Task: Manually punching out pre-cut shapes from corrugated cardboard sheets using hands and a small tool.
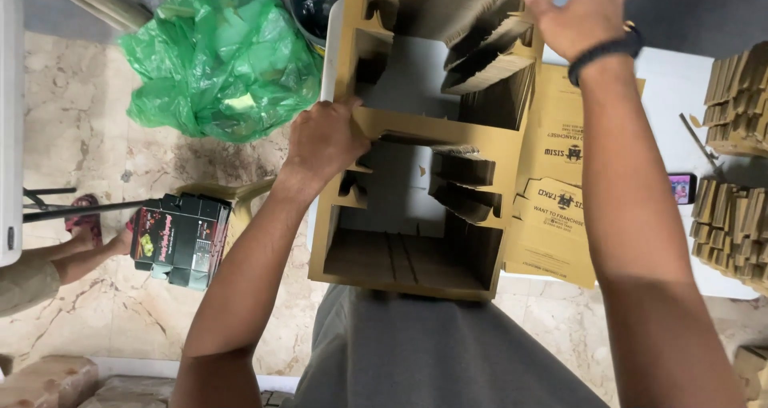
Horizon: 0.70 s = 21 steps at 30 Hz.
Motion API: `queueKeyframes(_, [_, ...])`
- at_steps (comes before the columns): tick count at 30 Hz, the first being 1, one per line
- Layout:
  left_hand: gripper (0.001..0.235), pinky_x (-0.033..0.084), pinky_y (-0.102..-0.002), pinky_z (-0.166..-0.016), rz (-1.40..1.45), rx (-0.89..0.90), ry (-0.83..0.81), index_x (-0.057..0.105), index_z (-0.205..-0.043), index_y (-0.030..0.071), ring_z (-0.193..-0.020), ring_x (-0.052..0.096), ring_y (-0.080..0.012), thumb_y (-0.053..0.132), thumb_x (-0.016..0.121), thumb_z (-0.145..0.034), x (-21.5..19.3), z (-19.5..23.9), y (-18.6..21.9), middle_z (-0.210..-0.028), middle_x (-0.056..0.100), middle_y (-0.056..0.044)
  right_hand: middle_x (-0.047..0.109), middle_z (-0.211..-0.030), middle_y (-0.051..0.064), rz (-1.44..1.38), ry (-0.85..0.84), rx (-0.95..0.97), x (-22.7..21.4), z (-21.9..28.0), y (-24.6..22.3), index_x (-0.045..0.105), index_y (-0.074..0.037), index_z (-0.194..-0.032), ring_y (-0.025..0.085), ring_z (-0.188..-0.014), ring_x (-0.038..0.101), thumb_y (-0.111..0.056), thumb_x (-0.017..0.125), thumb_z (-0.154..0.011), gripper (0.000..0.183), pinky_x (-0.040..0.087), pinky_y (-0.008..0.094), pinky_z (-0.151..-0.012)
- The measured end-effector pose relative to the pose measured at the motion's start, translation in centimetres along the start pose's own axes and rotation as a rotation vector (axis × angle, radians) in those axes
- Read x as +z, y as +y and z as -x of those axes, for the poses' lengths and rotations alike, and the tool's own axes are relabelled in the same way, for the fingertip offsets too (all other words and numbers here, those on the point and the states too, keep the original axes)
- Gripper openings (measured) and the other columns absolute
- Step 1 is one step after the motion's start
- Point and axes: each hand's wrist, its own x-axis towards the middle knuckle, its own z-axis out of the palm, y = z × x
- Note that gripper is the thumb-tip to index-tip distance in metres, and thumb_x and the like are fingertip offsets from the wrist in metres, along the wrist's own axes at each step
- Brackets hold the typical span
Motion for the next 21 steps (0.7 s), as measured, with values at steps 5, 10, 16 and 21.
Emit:
queueKeyframes(5, [0.072, 0.057, -0.057, -0.075, 0.007, -0.076, -0.08, 0.043, -0.146, 0.027, -0.09, 0.069, -0.0456, 0.026, 0.072, -0.08, -2.0, 1.0, 1.6, -0.115, 0.06, -0.018, 0.05, -0.133, 0.025, -0.082, -0.121, 0.032, 1.1, -2.5, -1.3, 0.051, -0.019, -0.147, 0.035, -0.071, 0.071, -0.042, 0.072, -0.102, 0.055, 0.064, 0.042, -0.049])
queueKeyframes(10, [0.111, 0.06, -0.054, -0.071, 0.079, -0.015, 0.006, 0.019, -0.156, 0.041, -0.099, 0.067, -0.0435, 0.041, 0.093, -0.074, -3.0, 1.6, 2.0, -0.142, 0.036, -0.025, 0.056, -0.127, 0.02, -0.063, -0.059, 0.031, 2.1, -3.7, -0.3, 0.06, -0.019, -0.133, 0.032, -0.05, 0.064, -0.04, 0.07, -0.101, 0.039, 0.059, 0.044, -0.042])
queueKeyframes(16, [0.067, 0.059, -0.049, -0.068, -0.076, 0.042, -0.046, 0.058, -0.138, 0.03, -0.08, 0.071, -0.0401, 0.025, 0.082, -0.075, -1.1, -0.5, 1.0, -0.108, 0.06, -0.016, 0.043, -0.136, 0.022, -0.106, -0.116, 0.05, 2.3, -4.3, 0.0, 0.056, -0.021, -0.142, 0.032, -0.068, 0.071, -0.034, 0.075, -0.1, 0.049, 0.065, 0.044, -0.055])
queueKeyframes(21, [0.039, 0.063, -0.047, -0.056, -0.077, 0.076, 0.003, 0.073, -0.108, 0.01, -0.067, 0.072, -0.0375, 0.001, 0.072, -0.07, 0.1, -1.1, 0.5, -0.073, 0.068, -0.013, 0.067, -0.114, 0.015, -0.013, -0.002, -0.148, 5.0, -7.6, 2.7, 0.073, -0.011, -0.114, 0.033, -0.09, 0.068, -0.02, 0.077, -0.088, 0.028, 0.061, 0.044, -0.07])
